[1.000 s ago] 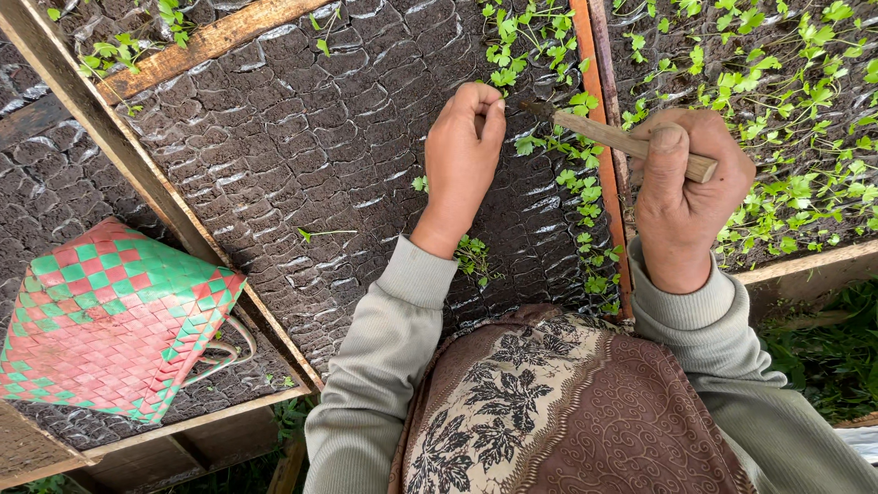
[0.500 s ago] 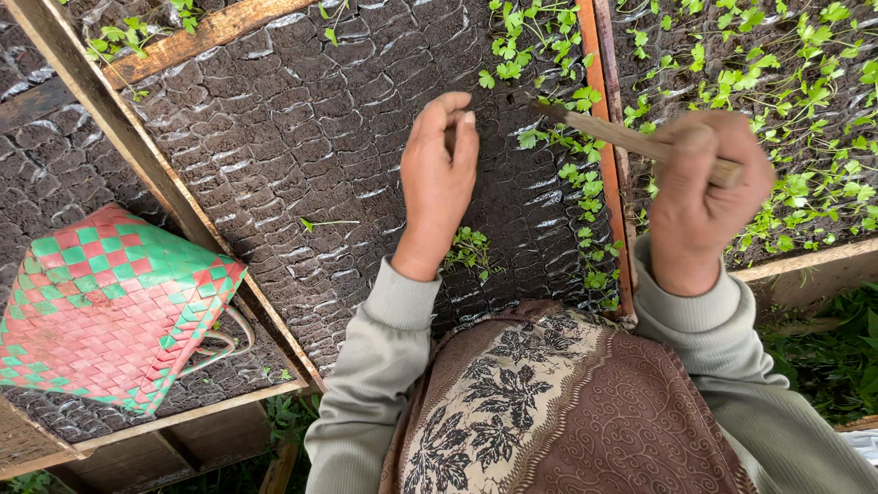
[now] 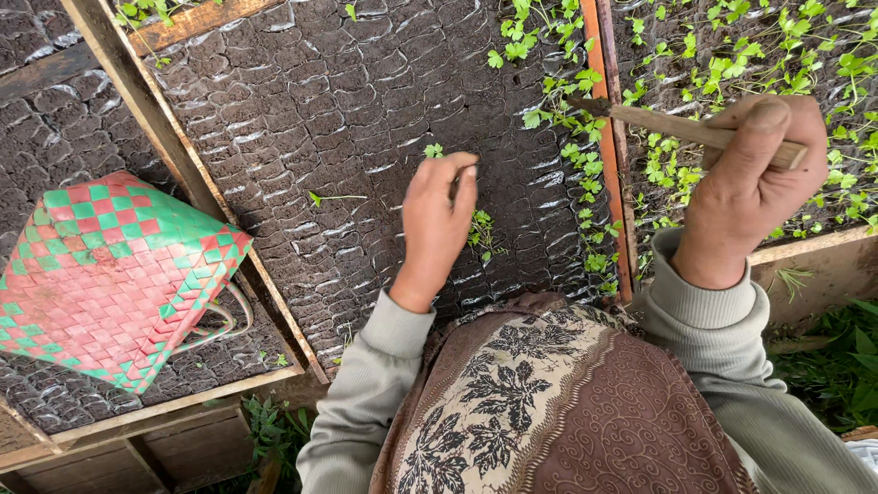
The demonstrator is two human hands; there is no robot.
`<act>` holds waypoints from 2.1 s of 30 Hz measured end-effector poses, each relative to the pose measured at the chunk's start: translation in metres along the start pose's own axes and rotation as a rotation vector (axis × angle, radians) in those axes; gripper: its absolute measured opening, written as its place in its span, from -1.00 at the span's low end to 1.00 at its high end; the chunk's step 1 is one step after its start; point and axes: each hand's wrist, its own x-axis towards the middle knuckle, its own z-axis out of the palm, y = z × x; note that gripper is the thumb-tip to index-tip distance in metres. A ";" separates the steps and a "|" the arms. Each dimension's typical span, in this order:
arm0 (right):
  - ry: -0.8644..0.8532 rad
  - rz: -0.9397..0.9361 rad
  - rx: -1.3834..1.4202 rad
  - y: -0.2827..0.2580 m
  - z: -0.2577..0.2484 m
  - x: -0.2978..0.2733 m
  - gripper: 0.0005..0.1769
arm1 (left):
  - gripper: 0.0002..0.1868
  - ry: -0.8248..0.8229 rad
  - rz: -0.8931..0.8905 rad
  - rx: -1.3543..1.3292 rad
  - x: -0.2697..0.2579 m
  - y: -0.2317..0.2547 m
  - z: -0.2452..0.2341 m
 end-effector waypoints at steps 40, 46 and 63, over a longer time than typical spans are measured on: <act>-0.197 -0.014 -0.040 0.021 0.047 0.020 -0.63 | -0.97 0.070 0.041 0.119 0.093 -0.001 0.058; -0.188 -0.016 0.017 0.028 0.060 0.019 -0.65 | -0.94 0.052 0.025 0.143 0.093 -0.002 0.058; -0.130 -0.106 -0.066 0.025 0.029 0.018 -0.59 | -0.84 0.086 -0.009 -0.023 0.082 0.001 0.032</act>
